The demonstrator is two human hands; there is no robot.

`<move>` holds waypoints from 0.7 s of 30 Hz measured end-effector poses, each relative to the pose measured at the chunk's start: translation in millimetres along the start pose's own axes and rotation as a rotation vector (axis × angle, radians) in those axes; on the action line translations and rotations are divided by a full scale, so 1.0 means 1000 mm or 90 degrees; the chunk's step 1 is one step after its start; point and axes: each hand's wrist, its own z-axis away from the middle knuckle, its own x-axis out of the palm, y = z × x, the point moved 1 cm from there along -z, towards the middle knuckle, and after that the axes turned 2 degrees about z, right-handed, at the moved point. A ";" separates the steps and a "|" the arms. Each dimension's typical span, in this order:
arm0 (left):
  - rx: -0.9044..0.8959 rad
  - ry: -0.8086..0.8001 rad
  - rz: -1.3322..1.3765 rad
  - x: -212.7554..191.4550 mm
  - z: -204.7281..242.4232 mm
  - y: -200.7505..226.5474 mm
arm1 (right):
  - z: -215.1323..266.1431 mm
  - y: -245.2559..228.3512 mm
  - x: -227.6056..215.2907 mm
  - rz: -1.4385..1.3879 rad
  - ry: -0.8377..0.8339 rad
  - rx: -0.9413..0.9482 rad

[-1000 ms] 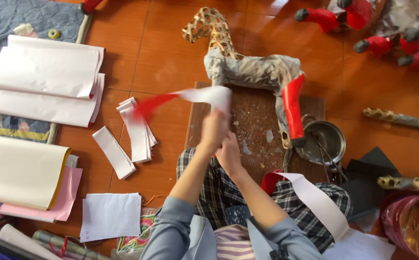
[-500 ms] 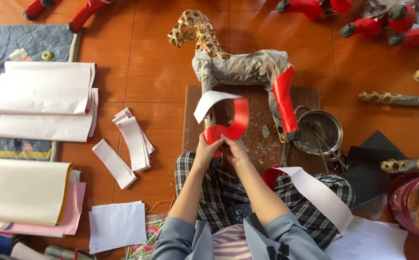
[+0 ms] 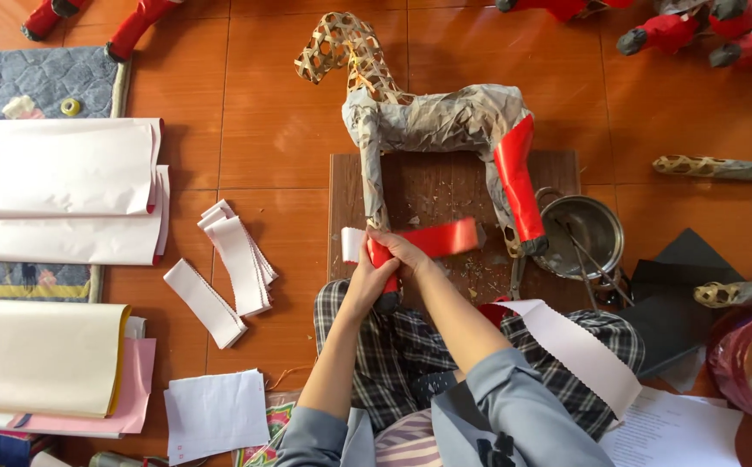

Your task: Decorating paper-based animal crafts by gluing on colored paper strips.

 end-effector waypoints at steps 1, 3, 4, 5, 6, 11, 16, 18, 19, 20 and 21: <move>-0.002 0.001 0.000 0.000 0.002 0.004 | 0.003 0.001 0.007 -0.001 -0.001 0.002; -0.082 -0.001 -0.117 0.000 0.005 0.011 | 0.010 0.003 0.021 -0.134 -0.002 -0.024; -0.083 0.000 -0.117 0.001 0.007 0.018 | 0.003 0.009 0.016 -0.134 -0.002 -0.023; -0.011 0.070 -0.191 0.002 0.009 0.027 | -0.003 0.016 0.011 -0.189 -0.008 -0.020; 0.064 0.140 -0.264 0.003 0.011 0.036 | -0.010 0.021 0.006 -0.243 -0.015 -0.019; 0.282 0.394 -0.249 -0.023 -0.025 0.106 | 0.033 -0.020 0.053 0.066 0.137 -0.073; 0.375 0.253 -0.176 0.006 -0.066 0.127 | 0.077 -0.021 0.071 0.812 0.340 -0.741; 0.465 0.114 -0.274 0.037 -0.069 0.116 | 0.051 0.006 0.040 0.888 0.395 -0.650; 0.465 0.112 -0.272 0.042 -0.055 0.122 | 0.052 0.004 0.043 0.889 0.398 -0.649; 0.333 0.034 -0.282 0.046 -0.046 0.128 | 0.049 -0.002 0.045 0.606 0.379 -0.540; 0.202 -0.045 -0.289 0.050 -0.036 0.135 | 0.046 -0.007 0.047 0.329 0.347 -0.422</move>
